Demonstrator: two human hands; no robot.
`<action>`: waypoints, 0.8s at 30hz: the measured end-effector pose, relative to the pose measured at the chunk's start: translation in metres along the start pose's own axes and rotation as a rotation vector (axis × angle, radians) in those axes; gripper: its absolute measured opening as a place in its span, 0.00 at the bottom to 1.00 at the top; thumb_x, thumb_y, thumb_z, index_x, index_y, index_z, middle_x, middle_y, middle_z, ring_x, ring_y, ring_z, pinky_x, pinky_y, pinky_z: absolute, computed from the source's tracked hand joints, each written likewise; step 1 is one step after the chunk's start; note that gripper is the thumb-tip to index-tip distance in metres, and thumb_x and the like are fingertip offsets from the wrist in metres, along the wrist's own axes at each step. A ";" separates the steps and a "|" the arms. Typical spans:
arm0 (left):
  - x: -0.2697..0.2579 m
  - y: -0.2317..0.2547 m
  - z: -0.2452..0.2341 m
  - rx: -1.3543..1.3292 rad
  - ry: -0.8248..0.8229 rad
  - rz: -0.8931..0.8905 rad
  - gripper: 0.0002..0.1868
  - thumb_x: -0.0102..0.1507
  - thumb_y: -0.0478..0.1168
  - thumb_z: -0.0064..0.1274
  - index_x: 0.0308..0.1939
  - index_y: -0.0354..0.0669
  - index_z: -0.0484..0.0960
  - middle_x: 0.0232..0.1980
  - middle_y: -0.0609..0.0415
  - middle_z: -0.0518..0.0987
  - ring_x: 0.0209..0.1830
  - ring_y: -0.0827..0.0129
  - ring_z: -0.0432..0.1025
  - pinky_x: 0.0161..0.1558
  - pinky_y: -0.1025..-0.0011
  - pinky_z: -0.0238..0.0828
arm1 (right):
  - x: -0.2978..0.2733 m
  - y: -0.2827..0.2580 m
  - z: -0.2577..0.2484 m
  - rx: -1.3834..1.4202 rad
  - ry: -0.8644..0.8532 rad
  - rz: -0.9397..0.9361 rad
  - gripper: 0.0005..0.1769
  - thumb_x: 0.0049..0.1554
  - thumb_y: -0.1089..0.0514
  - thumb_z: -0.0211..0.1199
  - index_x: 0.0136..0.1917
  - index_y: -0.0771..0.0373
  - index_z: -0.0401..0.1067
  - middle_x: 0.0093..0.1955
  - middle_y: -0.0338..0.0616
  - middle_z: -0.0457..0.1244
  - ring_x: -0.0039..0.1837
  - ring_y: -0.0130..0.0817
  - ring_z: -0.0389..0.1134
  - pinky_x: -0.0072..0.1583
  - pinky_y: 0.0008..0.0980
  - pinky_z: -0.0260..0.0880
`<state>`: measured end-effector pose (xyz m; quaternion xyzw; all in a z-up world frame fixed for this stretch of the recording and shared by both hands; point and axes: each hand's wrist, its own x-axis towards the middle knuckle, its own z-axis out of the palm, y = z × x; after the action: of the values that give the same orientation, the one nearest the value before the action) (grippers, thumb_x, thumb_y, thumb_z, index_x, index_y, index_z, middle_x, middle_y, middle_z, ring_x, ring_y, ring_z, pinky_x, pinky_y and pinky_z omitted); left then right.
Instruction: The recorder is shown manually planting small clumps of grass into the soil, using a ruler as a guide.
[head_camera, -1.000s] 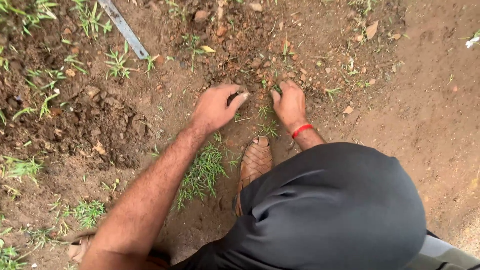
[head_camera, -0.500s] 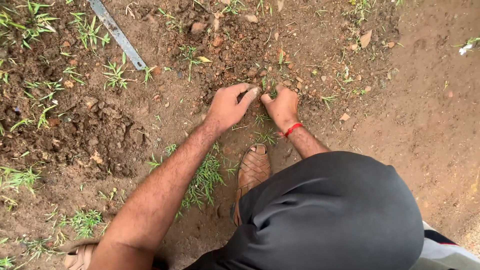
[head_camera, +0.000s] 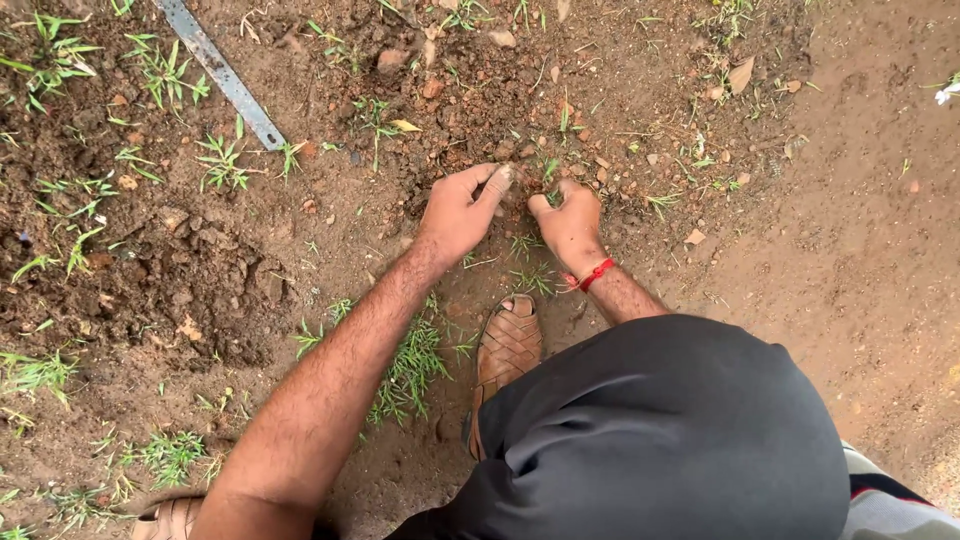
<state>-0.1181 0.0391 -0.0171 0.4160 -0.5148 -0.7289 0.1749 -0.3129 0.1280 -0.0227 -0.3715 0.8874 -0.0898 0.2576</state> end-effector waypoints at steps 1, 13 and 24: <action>0.001 -0.002 -0.002 -0.005 0.013 0.013 0.18 0.71 0.51 0.48 0.49 0.41 0.84 0.34 0.58 0.85 0.31 0.76 0.79 0.39 0.72 0.78 | 0.001 0.000 0.000 -0.001 0.004 0.000 0.15 0.52 0.52 0.69 0.43 0.67 0.76 0.30 0.45 0.66 0.35 0.29 0.67 0.41 0.36 0.69; -0.013 0.000 -0.038 0.045 0.048 -0.002 0.19 0.72 0.52 0.46 0.51 0.43 0.85 0.33 0.54 0.85 0.32 0.75 0.79 0.41 0.71 0.78 | -0.018 -0.010 -0.052 0.079 0.056 -0.117 0.11 0.58 0.56 0.67 0.40 0.65 0.72 0.32 0.36 0.64 0.34 0.22 0.60 0.36 0.29 0.62; -0.029 0.005 -0.072 0.198 0.295 0.329 0.19 0.69 0.50 0.52 0.54 0.40 0.84 0.47 0.45 0.85 0.44 0.57 0.82 0.49 0.62 0.78 | 0.020 -0.029 -0.092 -0.059 0.332 -0.730 0.08 0.61 0.61 0.66 0.53 0.65 0.75 0.49 0.50 0.69 0.48 0.44 0.72 0.50 0.40 0.73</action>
<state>-0.0454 0.0137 -0.0092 0.4435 -0.6136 -0.5679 0.3229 -0.3550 0.0906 0.0579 -0.6501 0.7288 -0.2088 0.0512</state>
